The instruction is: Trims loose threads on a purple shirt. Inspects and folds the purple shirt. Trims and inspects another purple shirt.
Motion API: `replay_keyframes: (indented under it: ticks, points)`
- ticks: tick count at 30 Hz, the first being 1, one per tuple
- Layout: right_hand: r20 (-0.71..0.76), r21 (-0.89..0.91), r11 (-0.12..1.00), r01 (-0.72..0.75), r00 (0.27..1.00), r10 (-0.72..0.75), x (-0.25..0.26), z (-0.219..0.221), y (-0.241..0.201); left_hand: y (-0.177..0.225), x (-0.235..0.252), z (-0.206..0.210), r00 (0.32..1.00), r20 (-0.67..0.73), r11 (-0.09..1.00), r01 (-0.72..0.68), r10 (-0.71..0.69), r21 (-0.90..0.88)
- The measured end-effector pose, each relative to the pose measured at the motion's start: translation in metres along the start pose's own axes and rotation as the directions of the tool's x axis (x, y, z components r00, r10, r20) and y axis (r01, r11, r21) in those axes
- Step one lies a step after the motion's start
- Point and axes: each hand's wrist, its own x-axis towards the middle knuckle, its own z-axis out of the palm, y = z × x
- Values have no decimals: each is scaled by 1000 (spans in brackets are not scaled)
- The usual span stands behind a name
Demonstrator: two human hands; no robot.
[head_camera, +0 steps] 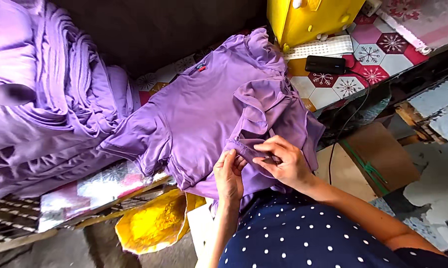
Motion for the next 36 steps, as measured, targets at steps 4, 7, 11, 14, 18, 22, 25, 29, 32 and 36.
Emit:
replay_keyframes:
  ticks: [4,7,11,14,18,22,25,29,32,36]
  points:
    - [-36,53,998,-35,999,37,14,25,7,3,-7,4,998,-23,995,-56,58,78]
    - [15,189,970,-155,988,155,14,26,5,6,-9,2,996,-44,993,-69,74,94]
    - [-15,46,999,9,1000,-9,9,31,10,6,-12,-4,992,11,969,-123,123,213]
    - [24,-64,997,-43,999,45,13,31,9,-3,-8,-8,973,9,943,-227,232,245]
    - [143,-139,984,-112,981,131,19,29,-2,-13,-2,-23,880,170,806,-474,443,354]
    - [121,-291,946,144,986,-113,19,34,-16,-17,1,-30,804,283,674,-594,523,440]
    - [144,-262,954,144,984,-109,21,37,-17,-19,7,-35,781,273,632,-618,561,468]
    - [320,266,849,-457,872,369,25,25,-23,-17,10,-43,776,224,547,-588,590,596]
    - [599,455,443,-772,634,489,20,20,-25,-9,7,-53,783,229,416,-525,579,742]
    - [782,305,302,-903,419,461,10,25,-25,-2,1,-62,789,242,291,-465,564,836]
